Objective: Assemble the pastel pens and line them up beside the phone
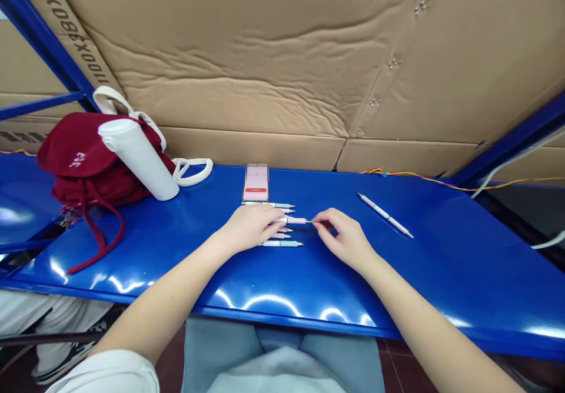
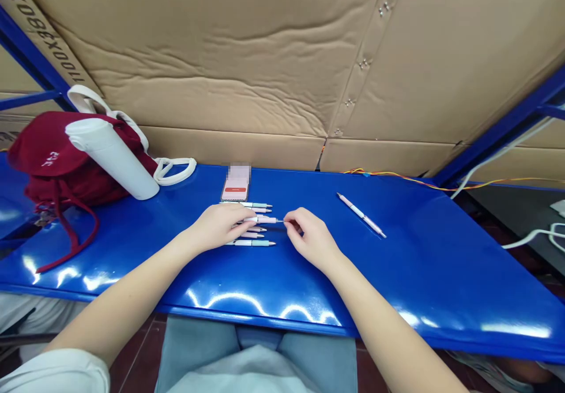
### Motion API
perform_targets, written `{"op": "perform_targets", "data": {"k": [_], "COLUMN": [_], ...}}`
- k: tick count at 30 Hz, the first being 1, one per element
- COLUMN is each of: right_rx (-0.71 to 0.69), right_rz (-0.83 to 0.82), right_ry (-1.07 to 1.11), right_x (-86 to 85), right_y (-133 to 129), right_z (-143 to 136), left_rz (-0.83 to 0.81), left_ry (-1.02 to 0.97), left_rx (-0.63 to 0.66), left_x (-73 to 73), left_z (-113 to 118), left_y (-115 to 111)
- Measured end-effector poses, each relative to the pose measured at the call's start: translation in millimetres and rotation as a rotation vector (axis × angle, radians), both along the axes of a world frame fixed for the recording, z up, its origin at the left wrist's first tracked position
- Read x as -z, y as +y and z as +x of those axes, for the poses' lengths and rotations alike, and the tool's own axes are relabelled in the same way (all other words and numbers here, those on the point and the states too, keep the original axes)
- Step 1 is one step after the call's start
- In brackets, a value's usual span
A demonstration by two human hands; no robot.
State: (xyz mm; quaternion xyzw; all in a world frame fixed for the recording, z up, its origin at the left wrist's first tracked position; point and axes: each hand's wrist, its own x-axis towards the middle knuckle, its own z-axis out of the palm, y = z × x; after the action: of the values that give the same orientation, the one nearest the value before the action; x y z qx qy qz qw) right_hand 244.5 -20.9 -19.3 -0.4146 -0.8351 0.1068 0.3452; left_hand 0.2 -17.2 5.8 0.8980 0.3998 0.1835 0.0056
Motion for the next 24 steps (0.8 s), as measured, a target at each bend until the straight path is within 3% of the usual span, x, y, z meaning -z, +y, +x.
{"op": "perform_targets", "data": {"k": [24], "right_rx": [0.044], "right_rz": [-0.185], "right_ry": [0.203], "right_x": [0.6], "right_y": [-2.7], "right_z": [-4.3], "left_rz": [-0.092], "left_ry": [-0.102], "left_rx": [0.067], "left_x": [-0.1], "left_z": [4.7], "left_y": [-3.1]}}
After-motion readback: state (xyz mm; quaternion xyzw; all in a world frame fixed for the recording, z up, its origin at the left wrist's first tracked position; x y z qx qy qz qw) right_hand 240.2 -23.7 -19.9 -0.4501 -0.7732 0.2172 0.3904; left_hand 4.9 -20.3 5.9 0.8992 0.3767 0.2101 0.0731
